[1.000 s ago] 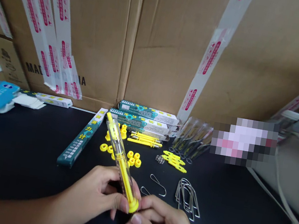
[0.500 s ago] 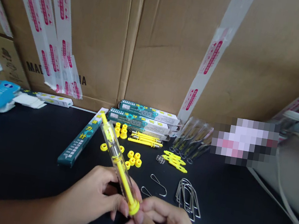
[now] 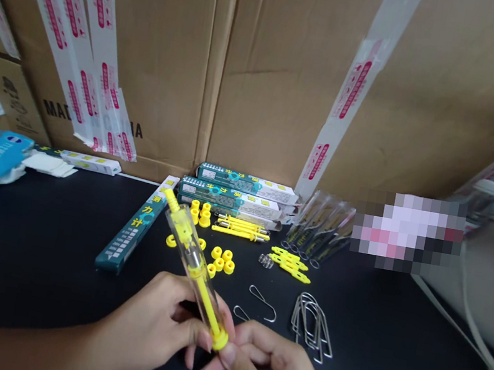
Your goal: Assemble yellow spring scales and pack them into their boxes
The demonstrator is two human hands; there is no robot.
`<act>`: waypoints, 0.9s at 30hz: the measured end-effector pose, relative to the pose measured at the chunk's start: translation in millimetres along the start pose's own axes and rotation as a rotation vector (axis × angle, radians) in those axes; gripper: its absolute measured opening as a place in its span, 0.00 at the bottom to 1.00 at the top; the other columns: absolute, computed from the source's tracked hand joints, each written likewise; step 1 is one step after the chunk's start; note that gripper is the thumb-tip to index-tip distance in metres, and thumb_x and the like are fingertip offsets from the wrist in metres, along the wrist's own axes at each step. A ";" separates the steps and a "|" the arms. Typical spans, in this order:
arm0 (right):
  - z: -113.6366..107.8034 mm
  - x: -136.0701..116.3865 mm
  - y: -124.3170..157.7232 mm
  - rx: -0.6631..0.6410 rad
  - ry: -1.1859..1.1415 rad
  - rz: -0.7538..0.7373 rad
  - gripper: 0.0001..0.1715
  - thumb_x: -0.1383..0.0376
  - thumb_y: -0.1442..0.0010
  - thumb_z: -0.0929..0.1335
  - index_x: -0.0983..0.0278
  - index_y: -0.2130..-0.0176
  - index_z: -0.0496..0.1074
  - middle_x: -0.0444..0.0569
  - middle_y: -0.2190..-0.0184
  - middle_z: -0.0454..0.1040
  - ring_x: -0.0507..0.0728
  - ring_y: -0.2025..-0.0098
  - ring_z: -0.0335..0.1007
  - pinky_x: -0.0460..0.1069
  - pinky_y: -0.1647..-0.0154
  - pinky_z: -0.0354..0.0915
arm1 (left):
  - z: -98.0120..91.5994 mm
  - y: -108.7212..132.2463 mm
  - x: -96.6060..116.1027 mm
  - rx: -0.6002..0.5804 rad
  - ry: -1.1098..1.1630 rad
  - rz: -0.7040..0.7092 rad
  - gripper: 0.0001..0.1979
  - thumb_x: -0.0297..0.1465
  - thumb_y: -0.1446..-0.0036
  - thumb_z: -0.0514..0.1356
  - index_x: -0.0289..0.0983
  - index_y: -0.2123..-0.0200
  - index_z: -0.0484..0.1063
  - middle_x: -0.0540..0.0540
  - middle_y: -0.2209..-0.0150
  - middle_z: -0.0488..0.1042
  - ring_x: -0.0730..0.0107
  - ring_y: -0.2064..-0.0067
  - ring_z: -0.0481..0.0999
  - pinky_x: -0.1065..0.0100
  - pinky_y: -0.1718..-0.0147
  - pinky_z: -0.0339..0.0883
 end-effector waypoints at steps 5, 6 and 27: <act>2.0 1.8 -4.2 0.035 0.004 -0.020 0.24 0.45 0.41 0.75 0.63 0.63 0.80 0.50 0.71 0.86 0.49 0.79 0.62 0.43 0.78 0.58 | 0.1 -0.6 3.3 -0.025 -0.028 0.040 0.04 0.30 0.44 0.63 0.35 0.65 0.76 0.49 0.66 0.74 0.71 0.72 0.75 0.73 0.75 0.70; 1.6 2.9 -5.1 0.043 0.013 -0.018 0.23 0.46 0.41 0.76 0.64 0.62 0.81 0.49 0.72 0.86 0.48 0.80 0.60 0.43 0.78 0.58 | 0.2 0.4 3.8 -0.024 -0.032 0.052 0.05 0.31 0.44 0.63 0.35 0.65 0.75 0.48 0.64 0.74 0.71 0.71 0.75 0.73 0.75 0.71; -1.3 0.2 -3.9 0.057 0.328 -0.149 0.21 0.55 0.31 0.67 0.61 0.72 0.77 0.43 0.79 0.77 0.52 0.80 0.58 0.47 0.77 0.51 | -8.3 7.0 6.7 0.060 -0.109 0.093 0.05 0.26 0.45 0.65 0.38 0.63 0.76 0.50 0.65 0.80 0.63 0.61 0.79 0.67 0.59 0.71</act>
Point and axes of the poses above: each hand's wrist, its own y-axis away from the middle knuckle, its own z-axis out of the palm, x = y × z, the point moved 4 cm from there along -y, towards the middle knuckle
